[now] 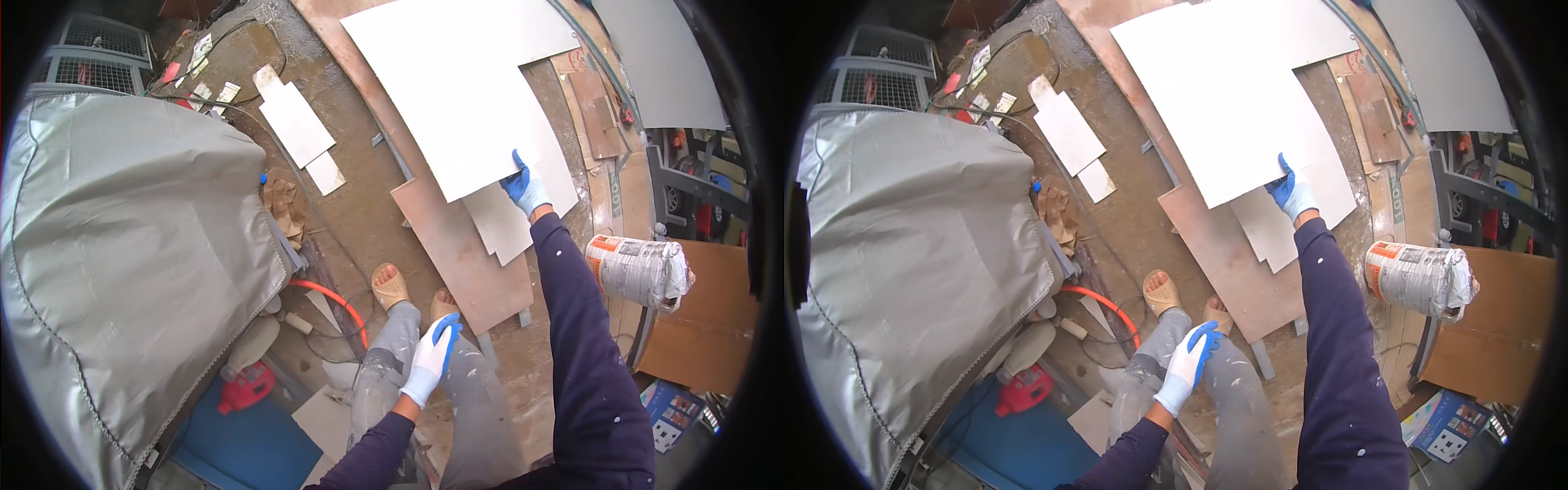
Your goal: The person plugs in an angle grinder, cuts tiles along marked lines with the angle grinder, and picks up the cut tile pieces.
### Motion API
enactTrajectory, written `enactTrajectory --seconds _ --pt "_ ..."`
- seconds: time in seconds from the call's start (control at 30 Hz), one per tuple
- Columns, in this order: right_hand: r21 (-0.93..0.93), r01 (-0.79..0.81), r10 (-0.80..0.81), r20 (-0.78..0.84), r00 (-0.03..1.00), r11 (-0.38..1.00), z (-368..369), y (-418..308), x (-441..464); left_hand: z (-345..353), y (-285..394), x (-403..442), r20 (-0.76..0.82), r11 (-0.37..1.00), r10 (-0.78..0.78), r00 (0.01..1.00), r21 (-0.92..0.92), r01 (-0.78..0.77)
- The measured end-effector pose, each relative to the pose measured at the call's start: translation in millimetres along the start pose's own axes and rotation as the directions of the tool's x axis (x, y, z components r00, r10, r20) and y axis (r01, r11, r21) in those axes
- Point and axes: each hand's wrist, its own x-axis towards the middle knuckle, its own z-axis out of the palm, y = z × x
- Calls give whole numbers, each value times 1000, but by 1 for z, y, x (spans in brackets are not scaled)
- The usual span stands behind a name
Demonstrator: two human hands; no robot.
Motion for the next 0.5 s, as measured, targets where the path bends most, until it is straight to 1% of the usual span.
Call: enactTrajectory --seconds 0.03,0.07,0.1,0.13,0.17,0.23,0.27,0.3,0.33,0.37,0.4,0.43,0.47,0.5 --pt "-20 -4 6 73 997 1000 14 -6 -23 -2 -9 0 -18 995 15 1000 -94 -17" --pt "-67 3 6 130 992 998 28 -13 -48 -2 -15 -5 -65 989 24 998 -143 -33" --pt "-112 18 3 191 982 994 45 -23 -72 -5 -25 -7 -90 989 26 996 -144 -38" --pt "-156 37 3 250 968 987 64 -32 -101 -9 -37 -9 -76 983 13 997 -184 -27" --pt "-91 99 -68 291 954 991 89 -38 -142 -15 -49 -13 -62 975 0 998 -223 -14" --pt "-113 234 -203 237 950 966 139 -61 -223 -27 -59 -26 -131 923 -110 985 -382 53" --pt "-335 393 -321 251 913 856 158 -81 -269 -32 -55 -38 -200 941 -63 978 -339 -9" --pt "-530 515 -429 288 856 673 175 -102 -320 -38 -49 -49 -225 930 -71 972 -367 -17" --pt "-684 586 -518 343 784 434 186 -121 -364 -39 -32 -68 -232 934 -45 972 -355 -42" --pt "-722 668 -558 484 674 180 195 -140 -395 -40 -19 -86 -237 938 -17 971 -342 -66" --pt "-710 699 -552 617 560 -85 200 -156 -426 -42 -7 -104 -241 965 49 969 -241 -108" --pt "-645 682 -507 739 444 -344 204 -173 -456 -45 3 -113 -238 979 121 964 -135 -156" --pt "-521 689 -421 845 330 -504 208 -186 -489 -41 19 -123 -227 978 197 954 -26 -209" --pt "-345 662 -281 937 207 -665 207 -200 -511 -35 33 -129 -192 973 162 968 -131 -189"
